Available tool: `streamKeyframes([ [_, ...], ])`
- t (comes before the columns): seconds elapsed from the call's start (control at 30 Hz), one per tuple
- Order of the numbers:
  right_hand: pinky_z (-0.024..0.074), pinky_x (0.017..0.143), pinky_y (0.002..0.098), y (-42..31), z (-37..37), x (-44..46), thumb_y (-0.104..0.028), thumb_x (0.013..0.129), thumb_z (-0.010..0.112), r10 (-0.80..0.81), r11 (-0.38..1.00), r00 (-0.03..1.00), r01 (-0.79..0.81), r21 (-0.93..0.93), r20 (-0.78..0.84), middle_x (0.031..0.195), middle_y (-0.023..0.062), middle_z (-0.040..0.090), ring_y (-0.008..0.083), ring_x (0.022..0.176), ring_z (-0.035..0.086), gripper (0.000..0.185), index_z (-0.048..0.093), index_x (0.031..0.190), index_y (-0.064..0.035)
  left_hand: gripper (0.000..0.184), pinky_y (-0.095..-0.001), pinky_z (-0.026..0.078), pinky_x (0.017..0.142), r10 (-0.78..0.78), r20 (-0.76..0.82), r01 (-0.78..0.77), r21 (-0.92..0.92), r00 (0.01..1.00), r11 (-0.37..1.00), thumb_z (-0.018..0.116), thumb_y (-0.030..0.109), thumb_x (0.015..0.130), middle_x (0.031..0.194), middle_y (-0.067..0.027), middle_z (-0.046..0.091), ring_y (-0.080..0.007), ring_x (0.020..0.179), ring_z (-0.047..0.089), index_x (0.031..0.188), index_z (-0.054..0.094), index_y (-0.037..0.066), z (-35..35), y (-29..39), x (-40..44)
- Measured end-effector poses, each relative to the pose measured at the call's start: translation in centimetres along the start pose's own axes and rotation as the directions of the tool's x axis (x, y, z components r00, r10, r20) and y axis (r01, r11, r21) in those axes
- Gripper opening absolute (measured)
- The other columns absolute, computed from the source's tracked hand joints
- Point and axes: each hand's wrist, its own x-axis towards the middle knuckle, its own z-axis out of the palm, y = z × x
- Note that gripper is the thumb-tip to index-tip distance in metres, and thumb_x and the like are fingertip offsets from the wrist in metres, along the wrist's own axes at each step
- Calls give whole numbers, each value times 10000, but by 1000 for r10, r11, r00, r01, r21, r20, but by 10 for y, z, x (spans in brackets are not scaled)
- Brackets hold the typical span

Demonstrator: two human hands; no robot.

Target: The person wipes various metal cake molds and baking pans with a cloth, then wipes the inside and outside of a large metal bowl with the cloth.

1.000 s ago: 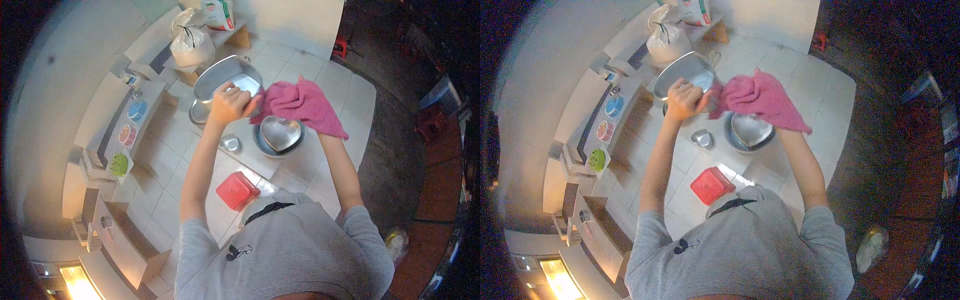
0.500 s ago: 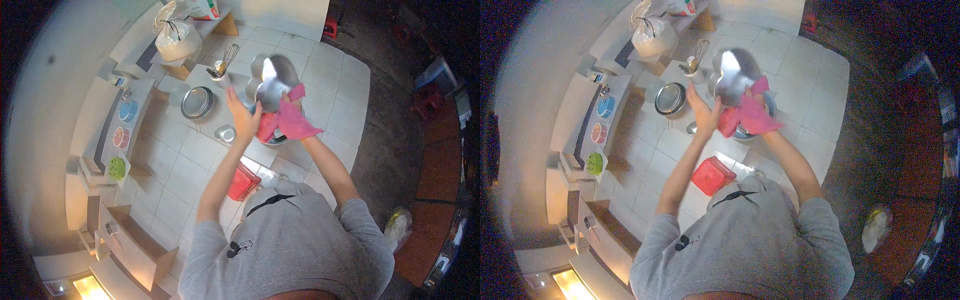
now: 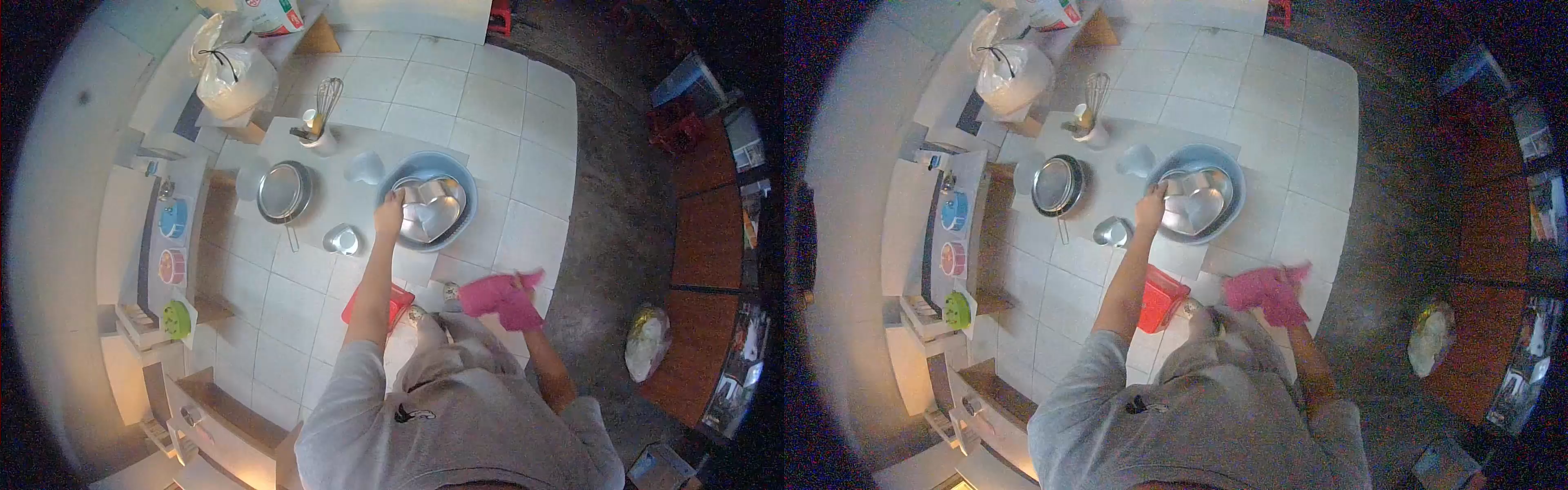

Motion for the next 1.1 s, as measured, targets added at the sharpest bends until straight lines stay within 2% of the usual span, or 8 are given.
streamKeyframes([
  [0.33, 477, 658, 346, 177, -175, -105, -269, 745, 603, 268, 956, 667, -272, 109, -695, 920, 145, 563, 240, 792, 563, 394, 487, 1072, -83, 261, -419, 486, 597, -129, -1, 129, -82, 992, 988, 470, 218, 824, 1034, -133, 494, -328, 706, 591, 1054, 474, 95, 66, -11, 12],
  [0.63, 484, 691, 362, 165, -136, -59, -198, 708, 636, -223, 969, 975, 224, 105, -14, 966, 111, 557, 216, 838, 559, 403, 488, 1060, -70, 280, -393, 458, 695, -265, -164, 214, -274, 950, 938, 514, 270, 796, 1028, -104, 513, -293, 870, 548, 1005, 510, 82, 43, -53, -19],
  [0.67, 483, 730, 363, 132, -131, -60, -155, 684, 657, -53, 787, 974, -95, 609, 222, 990, 99, 559, 217, 876, 560, 424, 485, 1058, -53, 284, -387, 451, 720, -419, -208, 318, -390, 884, 864, 507, 263, 798, 1045, -103, 504, -283, 891, 542, 1001, 508, 64, 39, -64, -25],
  [0.77, 470, 779, 380, 16, -60, -78, -154, 685, 653, 300, 802, 940, -340, 491, 162, 1047, 109, 540, 240, 929, 545, 443, 477, 1075, -36, 326, -382, 438, 763, -807, -244, 674, -450, 538, 586, 486, 228, 800, 1087, -126, 467, -285, 937, 520, 1029, 472, -5, 52, -104, -35],
  [0.83, 455, 819, 402, 62, -97, -36, -190, 710, 633, 306, 908, 950, -310, 282, 59, 1074, 123, 532, 268, 957, 539, 457, 462, 1102, -27, 336, -406, 415, 802, -995, 42, 907, -416, 87, 62, 479, 191, 786, 1096, -166, 443, -324, 960, 484, 1025, 457, -44, 48, -120, -35],
  [0.97, 452, 820, 418, 11, -67, 16, -202, 729, 624, 315, 878, 948, -307, 368, 40, 1106, 138, 514, 283, 988, 528, 486, 437, 1131, -3, 361, -429, 379, 842, -953, -222, 912, -310, 206, 269, 507, 172, 753, 1081, -194, 437, -353, 1011, 428, 1045, 445, -30, 81, -143, -35],
  [1.03, 456, 811, 424, -19, -57, 46, -199, 730, 626, 244, 865, 968, -244, 438, 58, 1110, 143, 513, 287, 991, 527, 490, 434, 1137, -5, 411, -433, 346, 874, -714, -257, 618, -367, 651, 695, 535, 158, 722, 1102, -202, 420, -361, 1032, 395, 1078, 419, -12, 83, -151, -9],
  [1.1, 458, 803, 421, -29, -70, 62, -200, 724, 631, 276, 891, 957, -290, 349, 89, 1099, 140, 517, 285, 979, 530, 492, 438, 1133, -7, 515, -435, 331, 885, -734, -70, 627, -468, 676, 623, 582, 176, 699, 1122, -196, 412, -358, 1065, 364, 1141, 379, 5, 98, -167, 47],
])
